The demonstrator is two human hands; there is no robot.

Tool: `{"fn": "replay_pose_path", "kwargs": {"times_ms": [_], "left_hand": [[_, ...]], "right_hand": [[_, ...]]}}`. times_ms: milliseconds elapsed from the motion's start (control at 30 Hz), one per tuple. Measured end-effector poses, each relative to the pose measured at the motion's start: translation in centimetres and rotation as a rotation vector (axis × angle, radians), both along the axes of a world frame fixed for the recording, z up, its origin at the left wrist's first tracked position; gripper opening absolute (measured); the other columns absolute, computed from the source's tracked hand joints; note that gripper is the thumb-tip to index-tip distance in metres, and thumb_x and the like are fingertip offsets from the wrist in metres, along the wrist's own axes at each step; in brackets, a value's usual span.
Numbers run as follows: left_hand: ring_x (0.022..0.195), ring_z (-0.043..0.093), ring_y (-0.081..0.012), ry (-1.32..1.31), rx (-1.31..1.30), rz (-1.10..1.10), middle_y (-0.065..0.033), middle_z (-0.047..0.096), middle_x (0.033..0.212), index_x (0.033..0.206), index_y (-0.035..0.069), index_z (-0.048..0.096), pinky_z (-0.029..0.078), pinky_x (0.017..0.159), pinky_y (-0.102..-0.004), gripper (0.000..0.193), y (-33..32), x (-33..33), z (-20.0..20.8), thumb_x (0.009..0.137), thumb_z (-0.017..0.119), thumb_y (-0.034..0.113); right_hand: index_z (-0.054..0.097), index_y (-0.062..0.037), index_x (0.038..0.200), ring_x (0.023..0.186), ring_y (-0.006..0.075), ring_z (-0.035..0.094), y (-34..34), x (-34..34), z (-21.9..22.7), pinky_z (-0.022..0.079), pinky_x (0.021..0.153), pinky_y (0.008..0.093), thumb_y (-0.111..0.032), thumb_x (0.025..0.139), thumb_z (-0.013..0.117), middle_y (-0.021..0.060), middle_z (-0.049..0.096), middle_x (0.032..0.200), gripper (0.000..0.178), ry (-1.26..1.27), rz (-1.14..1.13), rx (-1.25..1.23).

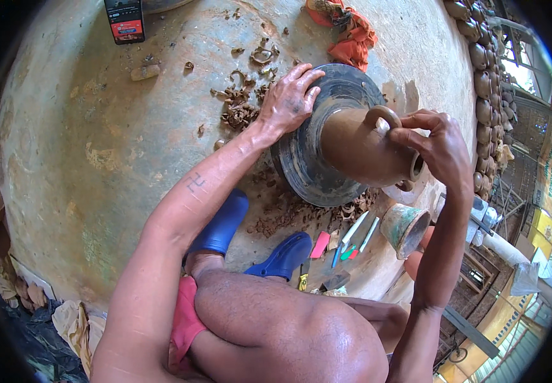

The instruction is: The person shapes a clay vessel on a manual pottery wheel by hand, refining the handles and the body of the pot with their fingers and a small wooden tool.

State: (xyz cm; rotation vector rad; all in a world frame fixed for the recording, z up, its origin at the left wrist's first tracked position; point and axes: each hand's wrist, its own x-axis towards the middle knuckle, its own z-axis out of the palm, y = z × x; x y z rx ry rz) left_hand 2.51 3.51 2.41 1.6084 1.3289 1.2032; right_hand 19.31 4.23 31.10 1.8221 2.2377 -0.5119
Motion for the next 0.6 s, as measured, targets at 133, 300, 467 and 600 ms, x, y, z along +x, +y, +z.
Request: {"fn": "replay_pose_path", "kwargs": {"times_ms": [133,300,467,600], "left_hand": [[0.135,0.062,-0.0408,-0.002,-0.013,-0.006,-0.0187,0.062,0.151,0.141,0.013,0.068,0.053,0.113,-0.0489,0.037,0.1,0.0,0.2,0.106,0.064,0.024],[0.137,0.061,-0.0406,-0.002,-0.043,-0.024,-0.0191,0.062,0.151,0.14,0.013,0.068,0.052,0.114,-0.049,0.037,0.1,0.0,0.6,0.105,0.065,0.024],[0.138,0.06,-0.0402,0.011,-0.036,-0.018,-0.0184,0.063,0.15,0.14,0.013,0.069,0.051,0.115,-0.0492,0.037,0.1,0.0,0.8,0.105,0.066,0.023],[0.138,0.06,-0.0402,0.001,-0.032,-0.002,-0.0184,0.063,0.151,0.14,0.012,0.069,0.051,0.115,-0.049,0.037,-0.2,-0.2,0.4,0.104,0.067,0.022]], "right_hand": [[0.085,-0.0016,0.097,0.081,0.0273,0.074,0.9,2.2,1.1,0.056,0.08,0.0427,-0.022,0.084,0.088,0.0172,0.078,0.089,0.024,-0.02,0.08,-0.012],[0.087,-0.0056,0.095,0.072,0.025,0.072,1.2,-0.5,1.6,0.055,0.077,0.043,-0.036,0.091,0.085,0.0143,0.078,0.081,0.031,-0.137,0.015,0.165],[0.087,-0.0054,0.097,0.068,0.0249,0.071,3.0,-0.8,0.0,0.056,0.07,0.0414,-0.046,0.091,0.083,0.0136,0.078,0.079,0.042,-0.018,0.039,-0.095],[0.085,-0.0029,0.098,0.07,0.0252,0.071,3.3,1.9,-0.3,0.056,0.073,0.0426,-0.047,0.089,0.084,0.0163,0.076,0.083,0.045,-0.023,0.103,-0.2]]}}
